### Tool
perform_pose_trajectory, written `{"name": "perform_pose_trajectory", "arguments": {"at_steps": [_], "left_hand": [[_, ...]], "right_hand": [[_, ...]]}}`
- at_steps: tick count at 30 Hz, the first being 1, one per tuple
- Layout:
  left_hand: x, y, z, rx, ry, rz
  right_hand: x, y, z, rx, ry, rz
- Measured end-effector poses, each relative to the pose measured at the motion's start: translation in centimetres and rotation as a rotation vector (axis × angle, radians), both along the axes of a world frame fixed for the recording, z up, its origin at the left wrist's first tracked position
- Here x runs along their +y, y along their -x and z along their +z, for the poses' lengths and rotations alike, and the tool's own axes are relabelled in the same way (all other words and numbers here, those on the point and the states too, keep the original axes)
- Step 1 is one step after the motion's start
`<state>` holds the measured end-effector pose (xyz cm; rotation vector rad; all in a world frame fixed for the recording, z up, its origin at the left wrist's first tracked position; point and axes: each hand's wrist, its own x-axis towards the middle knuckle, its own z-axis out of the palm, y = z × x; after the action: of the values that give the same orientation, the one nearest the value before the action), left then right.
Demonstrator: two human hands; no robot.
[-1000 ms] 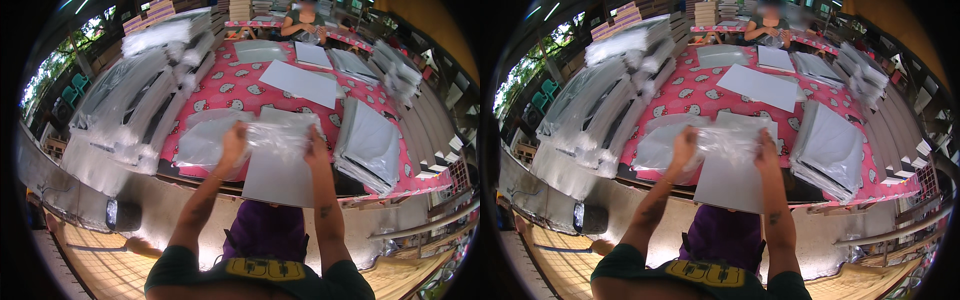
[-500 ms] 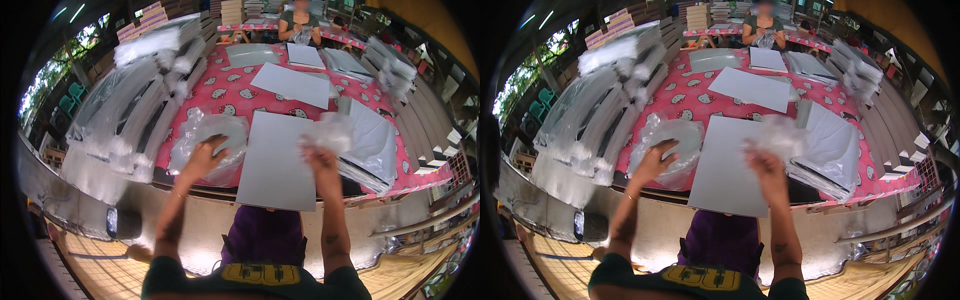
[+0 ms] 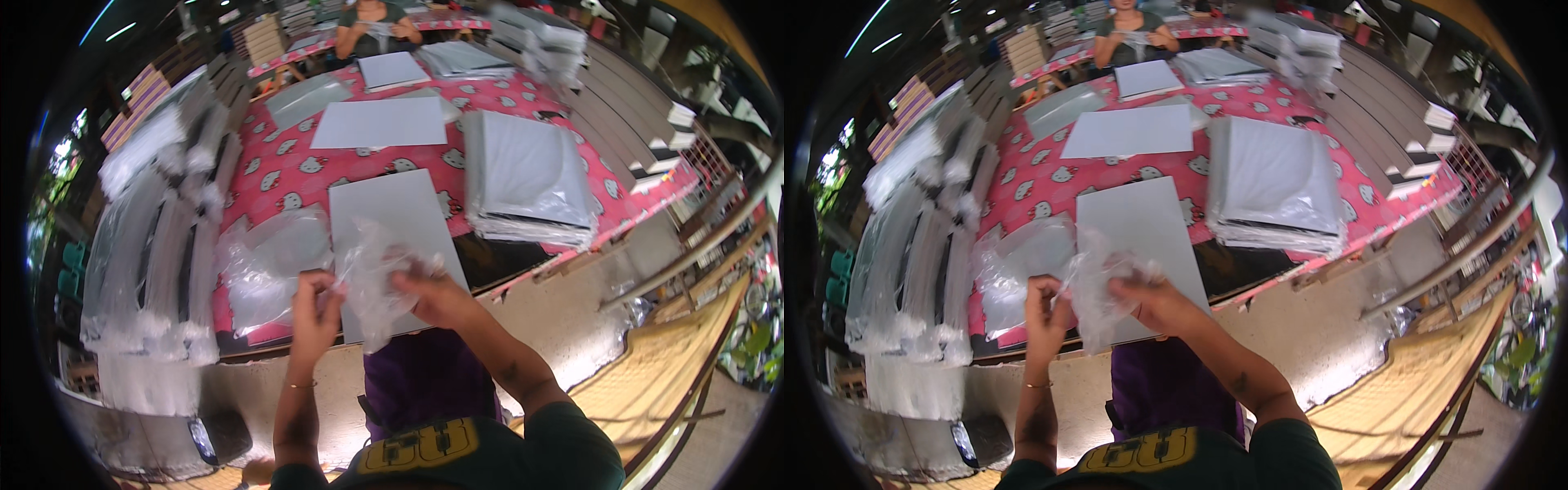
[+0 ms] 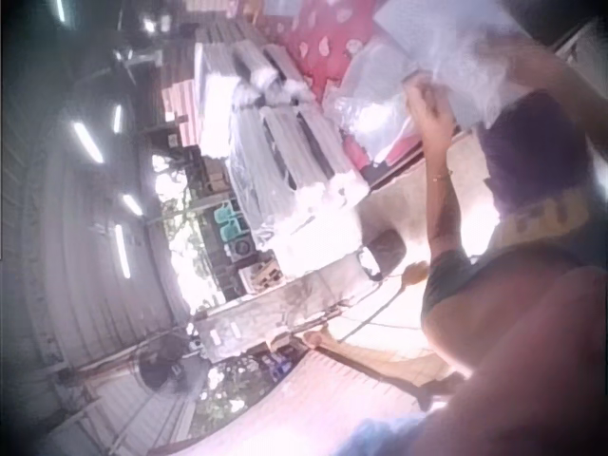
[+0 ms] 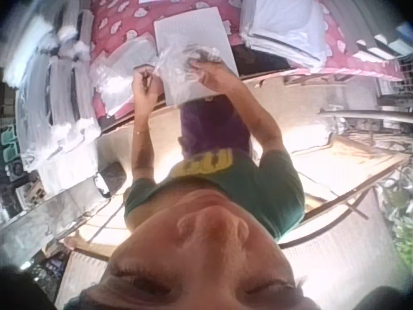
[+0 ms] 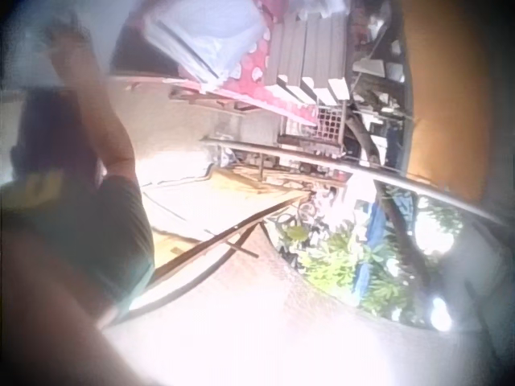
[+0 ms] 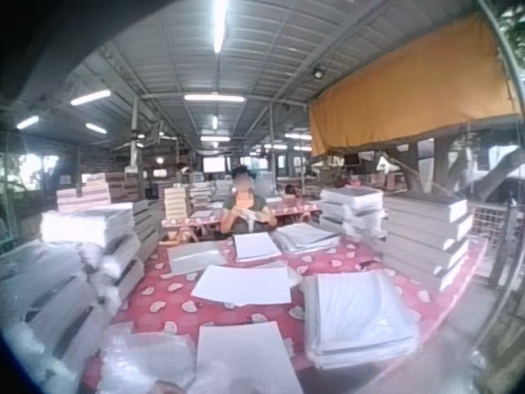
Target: The person places white sheets of paper into plastic bags, inserts black books into the bags behind the paper, and stacks the packaged items on a table.
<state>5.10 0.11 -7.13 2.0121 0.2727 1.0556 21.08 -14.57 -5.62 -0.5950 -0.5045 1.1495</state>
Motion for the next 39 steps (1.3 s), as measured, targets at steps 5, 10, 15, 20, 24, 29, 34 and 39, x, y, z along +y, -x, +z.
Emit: {"name": "perform_pose_trajectory", "arguments": {"at_steps": [5,10,15,20,24,29,34,39], "left_hand": [[6.0,5.6,2.0,0.039,0.552,-0.122],[-1.5,-0.3,8.7,0.451,-0.498,-0.545],[-0.2,-2.4,7.6,0.435,-0.503,-0.021],[2.2,-2.0,6.6,0.469,-0.452,0.110],[1.7,-1.9,6.6,0.281,-0.455,0.169],[-1.2,-1.0,8.4,0.242,-0.652,0.352],[3.7,1.8,10.3,0.387,-0.826,-0.012],[1.2,4.4,5.9,0.375,0.044,-0.495]], "right_hand": [[-3.8,-5.9,2.6,-0.406,-0.041,0.021],[-2.1,-2.3,6.4,-1.421,-0.210,0.183],[-0.8,-7.0,6.1,-2.211,0.771,-0.227],[-1.7,-8.8,6.3,-2.261,0.671,-0.809],[-1.3,-5.1,6.2,-2.312,0.089,-1.088],[-0.2,-5.0,6.0,-1.902,0.770,-0.277],[-2.8,-7.5,5.6,-1.926,0.477,0.518],[-7.0,-9.0,0.1,-0.540,-0.010,0.318]]}}
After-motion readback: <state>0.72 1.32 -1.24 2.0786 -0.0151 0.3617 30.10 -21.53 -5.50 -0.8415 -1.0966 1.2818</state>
